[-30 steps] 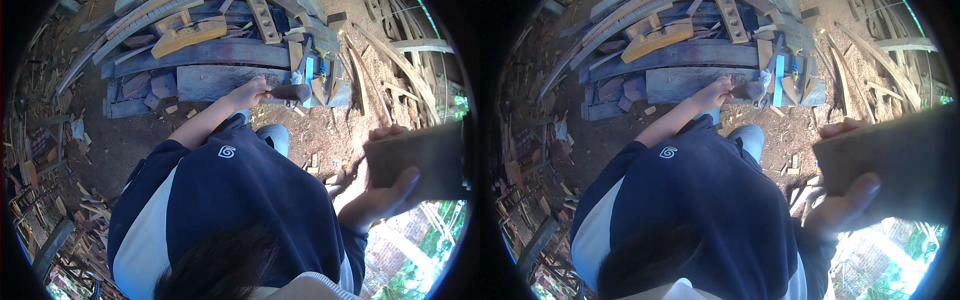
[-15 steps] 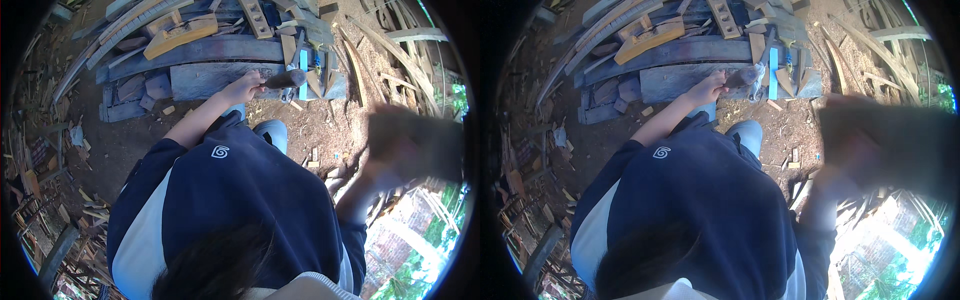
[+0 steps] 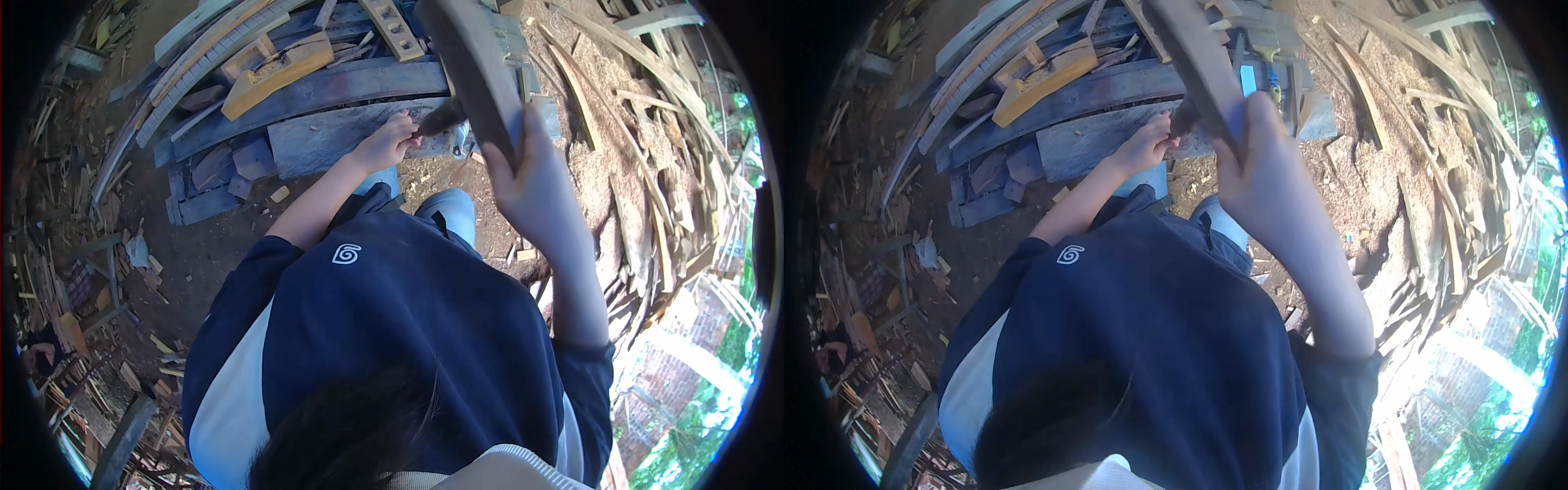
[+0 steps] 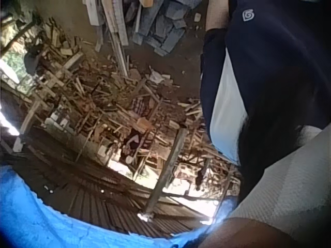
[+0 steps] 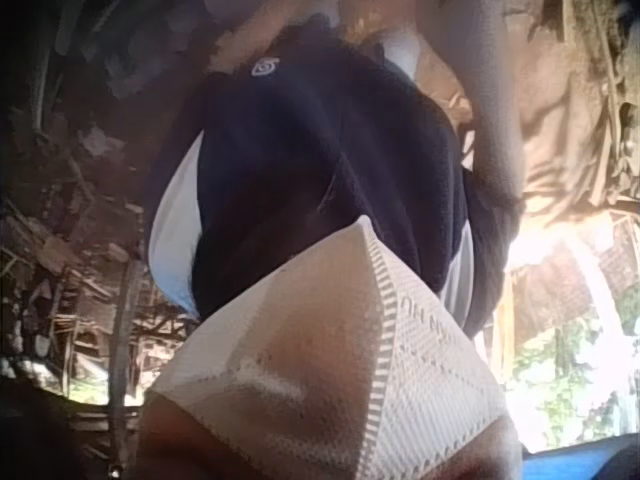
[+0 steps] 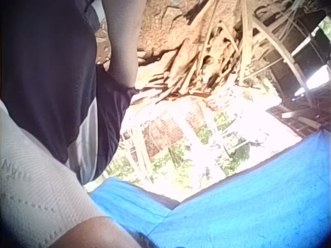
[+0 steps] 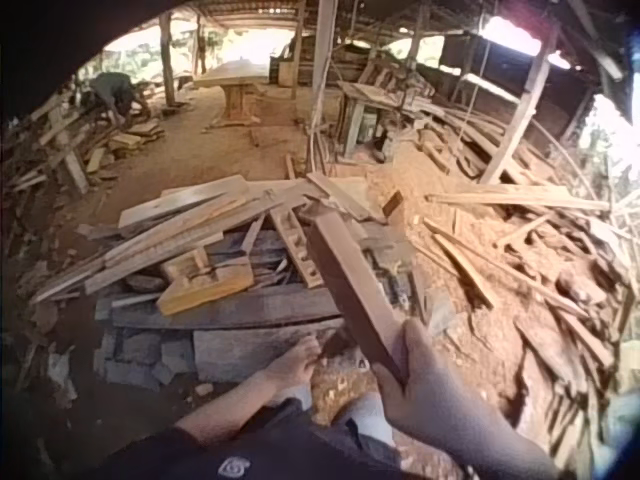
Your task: The person chisels a wooden piece using a chisel and a wooden mallet, then cuts a piece of wood with a small hand saw.
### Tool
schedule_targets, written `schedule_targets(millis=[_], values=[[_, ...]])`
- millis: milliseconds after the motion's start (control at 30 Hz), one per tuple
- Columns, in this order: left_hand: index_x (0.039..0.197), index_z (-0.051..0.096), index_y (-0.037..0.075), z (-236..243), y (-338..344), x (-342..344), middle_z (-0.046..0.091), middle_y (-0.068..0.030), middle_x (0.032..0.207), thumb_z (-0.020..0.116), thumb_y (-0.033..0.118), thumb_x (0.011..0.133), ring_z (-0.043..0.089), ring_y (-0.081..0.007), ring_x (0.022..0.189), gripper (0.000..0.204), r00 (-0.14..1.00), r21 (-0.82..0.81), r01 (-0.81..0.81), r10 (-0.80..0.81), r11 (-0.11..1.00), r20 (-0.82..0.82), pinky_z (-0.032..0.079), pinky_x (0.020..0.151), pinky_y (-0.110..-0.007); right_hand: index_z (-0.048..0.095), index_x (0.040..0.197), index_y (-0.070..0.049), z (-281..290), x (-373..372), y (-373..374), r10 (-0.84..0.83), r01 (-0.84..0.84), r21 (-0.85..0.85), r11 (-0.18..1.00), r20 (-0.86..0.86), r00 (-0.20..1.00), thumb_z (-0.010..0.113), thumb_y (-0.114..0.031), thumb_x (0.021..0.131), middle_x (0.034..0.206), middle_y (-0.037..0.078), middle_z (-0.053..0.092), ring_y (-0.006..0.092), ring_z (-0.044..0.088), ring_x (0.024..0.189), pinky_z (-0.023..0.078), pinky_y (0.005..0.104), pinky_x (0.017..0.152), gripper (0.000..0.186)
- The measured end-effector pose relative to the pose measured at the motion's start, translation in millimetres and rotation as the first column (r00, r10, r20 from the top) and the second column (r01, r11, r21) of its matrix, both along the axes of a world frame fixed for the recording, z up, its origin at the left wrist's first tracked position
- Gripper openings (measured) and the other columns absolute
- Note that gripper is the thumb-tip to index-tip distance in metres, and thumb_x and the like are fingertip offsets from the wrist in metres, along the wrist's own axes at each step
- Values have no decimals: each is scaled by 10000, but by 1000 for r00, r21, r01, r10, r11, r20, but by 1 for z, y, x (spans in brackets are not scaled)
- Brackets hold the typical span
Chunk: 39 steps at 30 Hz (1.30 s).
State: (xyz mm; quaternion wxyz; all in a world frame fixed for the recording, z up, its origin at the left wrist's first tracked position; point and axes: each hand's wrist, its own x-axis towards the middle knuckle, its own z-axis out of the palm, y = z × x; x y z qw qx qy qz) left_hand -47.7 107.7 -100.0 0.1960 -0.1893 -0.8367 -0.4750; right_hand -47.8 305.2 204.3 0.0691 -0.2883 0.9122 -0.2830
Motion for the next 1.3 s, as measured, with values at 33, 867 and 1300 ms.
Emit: schedule_targets(millis=[33,867,1300], values=[[910,570,48,-1,0,2,572,-115,917,643,56,880,558,-340,986,79,1000,-2,14,-14,1000,3,337,1128,-499,456,1050,12,-6,-2,0,48,-50,-48,998,-30,998,631,-108,891,880,271,583,476,603,826,475,471,738,266],[944,655,27,17,1,3,654,-113,919,627,50,903,623,-320,917,55,991,128,-74,58,989,125,493,817,-396,475,1336,-66,-278,-48,38,191,914,-351,-202,902,388,477,-350,1022,1294,152,586,379,574,1175,406,652,1001,424],[935,640,66,24,4,-1,560,-105,908,568,-76,808,564,-324,976,204,997,-56,-78,79,995,9,480,883,-419,485,1284,-59,-264,-57,1,293,917,-205,-341,904,311,506,-256,984,1289,151,573,374,557,1214,403,607,1028,359]])
